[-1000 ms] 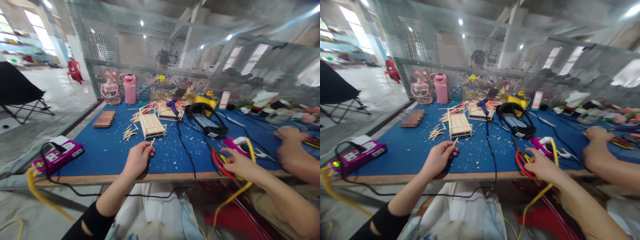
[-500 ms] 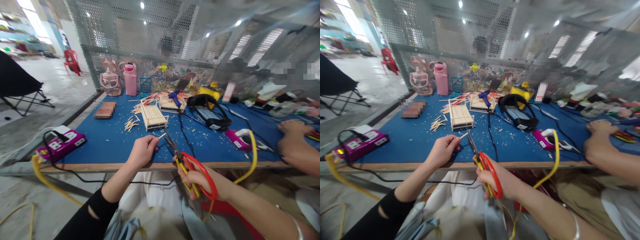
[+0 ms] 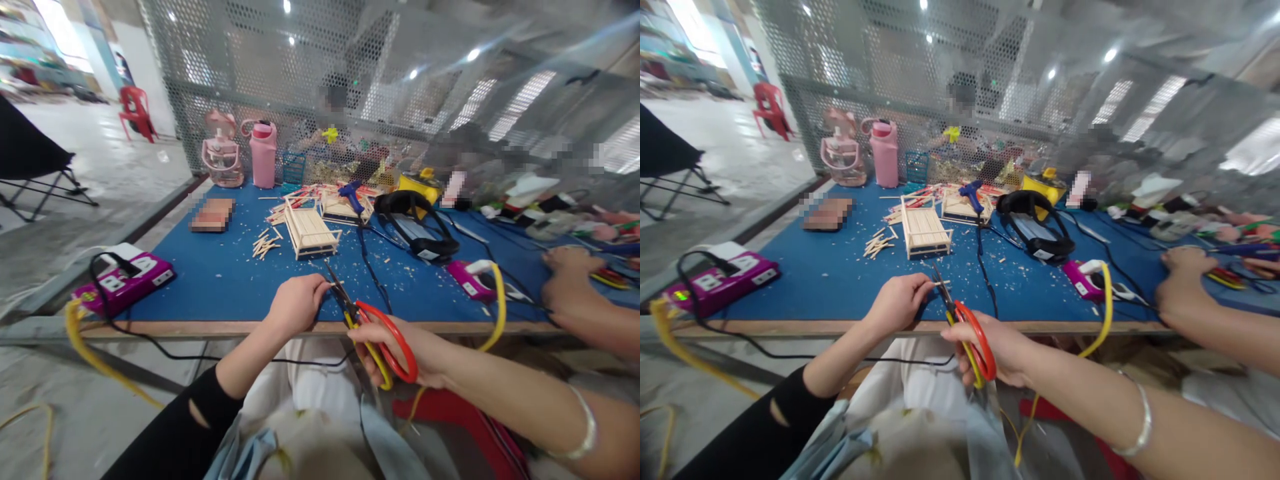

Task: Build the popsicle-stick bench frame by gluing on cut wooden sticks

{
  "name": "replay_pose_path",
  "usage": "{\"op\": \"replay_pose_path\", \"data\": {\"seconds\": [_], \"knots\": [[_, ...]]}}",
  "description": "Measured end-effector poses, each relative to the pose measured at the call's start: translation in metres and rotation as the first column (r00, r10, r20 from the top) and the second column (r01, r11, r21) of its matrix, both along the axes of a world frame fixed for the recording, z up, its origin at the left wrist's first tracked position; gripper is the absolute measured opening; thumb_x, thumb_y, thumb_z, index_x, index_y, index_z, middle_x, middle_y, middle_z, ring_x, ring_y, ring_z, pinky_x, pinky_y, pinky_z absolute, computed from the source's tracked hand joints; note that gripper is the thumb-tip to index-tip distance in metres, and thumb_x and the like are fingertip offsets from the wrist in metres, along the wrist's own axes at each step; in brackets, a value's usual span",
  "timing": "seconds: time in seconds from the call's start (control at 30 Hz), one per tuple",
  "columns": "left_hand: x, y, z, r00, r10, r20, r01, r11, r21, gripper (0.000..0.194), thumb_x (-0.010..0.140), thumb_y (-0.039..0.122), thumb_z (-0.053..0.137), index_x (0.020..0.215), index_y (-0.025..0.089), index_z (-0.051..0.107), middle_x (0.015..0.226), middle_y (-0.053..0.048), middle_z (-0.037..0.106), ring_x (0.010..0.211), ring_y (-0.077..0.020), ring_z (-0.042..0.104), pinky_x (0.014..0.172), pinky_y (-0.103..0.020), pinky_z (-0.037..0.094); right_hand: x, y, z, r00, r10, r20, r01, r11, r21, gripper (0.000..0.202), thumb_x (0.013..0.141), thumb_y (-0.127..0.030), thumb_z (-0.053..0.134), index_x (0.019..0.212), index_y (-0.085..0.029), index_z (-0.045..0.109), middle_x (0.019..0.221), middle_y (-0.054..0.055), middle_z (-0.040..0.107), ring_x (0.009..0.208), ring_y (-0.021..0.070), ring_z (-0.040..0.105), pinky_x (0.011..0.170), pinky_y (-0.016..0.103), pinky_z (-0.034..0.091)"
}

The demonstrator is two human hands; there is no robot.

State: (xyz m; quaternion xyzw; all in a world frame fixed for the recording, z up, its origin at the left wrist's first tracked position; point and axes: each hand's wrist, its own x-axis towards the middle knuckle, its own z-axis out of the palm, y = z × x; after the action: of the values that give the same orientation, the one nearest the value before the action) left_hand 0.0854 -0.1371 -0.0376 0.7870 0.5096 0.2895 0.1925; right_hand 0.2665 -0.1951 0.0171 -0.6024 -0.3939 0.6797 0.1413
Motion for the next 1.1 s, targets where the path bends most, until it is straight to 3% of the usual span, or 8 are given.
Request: {"op": "replay_pose_path", "data": {"seconds": [0.17, 0.33, 0.5, 0.6, 0.73, 0.9, 1.0, 1.1], "knots": [[0.002, -0.004, 0.001, 0.985, -0.064, -0.161, 0.073, 0.996, 0.054, 0.038, 0.096, 0.039, 0.033, 0.078, 0.021, 0.062, 0.077, -0.004, 0.07, 0.07, -0.0188, 0.062, 0.056, -0.026, 0.034, 0.006, -0.007, -0.007, 0.999, -0.026, 0.031, 0.031, 0.983, -0.179, 0.044, 0.085, -0.057, 0.049, 0.075, -0.014, 0.056, 0.057, 0.0, 0.054, 0.043, 0.008, 0.051, 0.045, 0.021, 0.046], [0.001, -0.003, -0.001, 0.957, -0.122, -0.265, 0.157, 0.981, 0.116, 0.043, 0.097, 0.039, 0.026, 0.08, 0.02, 0.061, 0.076, -0.006, 0.069, 0.07, -0.0207, 0.063, 0.058, -0.027, 0.036, -0.002, -0.005, -0.013, 0.995, -0.058, 0.079, 0.071, 0.982, -0.172, 0.056, 0.08, -0.071, 0.043, 0.069, -0.016, 0.053, 0.049, -0.004, 0.044, 0.039, 0.0079, 0.042, 0.042, 0.022, 0.043], [-0.001, -0.004, 0.0, 0.946, -0.158, -0.284, 0.199, 0.972, 0.121, 0.043, 0.097, 0.039, 0.026, 0.079, 0.02, 0.06, 0.076, -0.007, 0.068, 0.07, -0.0213, 0.062, 0.059, -0.028, 0.036, -0.009, -0.013, -0.026, 0.995, -0.012, 0.101, 0.014, 1.0, -0.017, 0.05, 0.085, -0.062, 0.038, 0.067, -0.017, 0.052, 0.05, -0.002, 0.048, 0.042, 0.0086, 0.043, 0.042, 0.02, 0.035], [-0.003, -0.006, 0.0, 0.957, -0.178, -0.228, 0.2, 0.977, 0.078, 0.042, 0.097, 0.039, 0.028, 0.078, 0.02, 0.06, 0.075, -0.006, 0.067, 0.069, -0.0194, 0.061, 0.059, -0.027, 0.035, -0.008, -0.019, -0.03, 0.999, -0.023, -0.023, 0.023, 1.0, 0.002, 0.039, 0.086, -0.048, 0.036, 0.071, -0.016, 0.053, 0.053, -0.002, 0.049, 0.045, 0.0094, 0.045, 0.046, 0.021, 0.037], [-0.005, -0.007, 0.001, 0.972, -0.213, -0.098, 0.216, 0.976, 0.019, 0.039, 0.096, 0.037, 0.03, 0.074, 0.02, 0.056, 0.072, -0.003, 0.065, 0.066, -0.017, 0.057, 0.059, -0.026, 0.033, -0.004, -0.017, -0.022, 0.991, -0.003, -0.132, 0.001, 1.0, -0.014, 0.031, 0.084, -0.043, 0.04, 0.072, -0.017, 0.051, 0.054, -0.004, 0.046, 0.044, 0.0086, 0.045, 0.048, 0.022, 0.039], [-0.009, 0.0, 0.019, 0.964, -0.263, 0.028, 0.264, 0.963, -0.059, 0.036, 0.095, 0.035, 0.033, 0.07, 0.019, 0.053, 0.063, 0.0, 0.058, 0.057, -0.0137, 0.049, 0.056, -0.024, 0.032, 0.0, 0.001, -0.003, 0.991, 0.117, 0.066, -0.12, 0.991, 0.06, 0.037, 0.086, -0.049, 0.037, 0.068, -0.019, 0.047, 0.05, -0.006, 0.038, 0.04, 0.0083, 0.037, 0.042, 0.023, 0.035], [-0.009, 0.011, 0.035, 0.965, -0.26, 0.036, 0.261, 0.964, -0.04, 0.034, 0.093, 0.032, 0.036, 0.068, 0.019, 0.054, 0.061, 0.0, 0.057, 0.053, -0.0128, 0.046, 0.054, -0.025, 0.031, 0.005, 0.018, 0.009, 0.918, 0.224, 0.327, -0.31, 0.92, 0.239, 0.039, 0.086, -0.05, 0.037, 0.064, -0.02, 0.044, 0.048, -0.006, 0.037, 0.041, 0.0093, 0.037, 0.043, 0.023, 0.03], [0.0, 0.024, 0.041, 0.968, -0.227, 0.108, 0.232, 0.972, -0.042, 0.035, 0.093, 0.033, 0.037, 0.068, 0.018, 0.056, 0.06, -0.001, 0.058, 0.053, -0.0131, 0.047, 0.054, -0.025, 0.033, 0.012, 0.035, 0.021, 0.772, 0.248, 0.585, -0.538, 0.745, 0.394, 0.041, 0.087, -0.048, 0.039, 0.059, -0.019, 0.04, 0.052, -0.003, 0.041, 0.049, 0.0103, 0.039, 0.049, 0.024, 0.028]]}}
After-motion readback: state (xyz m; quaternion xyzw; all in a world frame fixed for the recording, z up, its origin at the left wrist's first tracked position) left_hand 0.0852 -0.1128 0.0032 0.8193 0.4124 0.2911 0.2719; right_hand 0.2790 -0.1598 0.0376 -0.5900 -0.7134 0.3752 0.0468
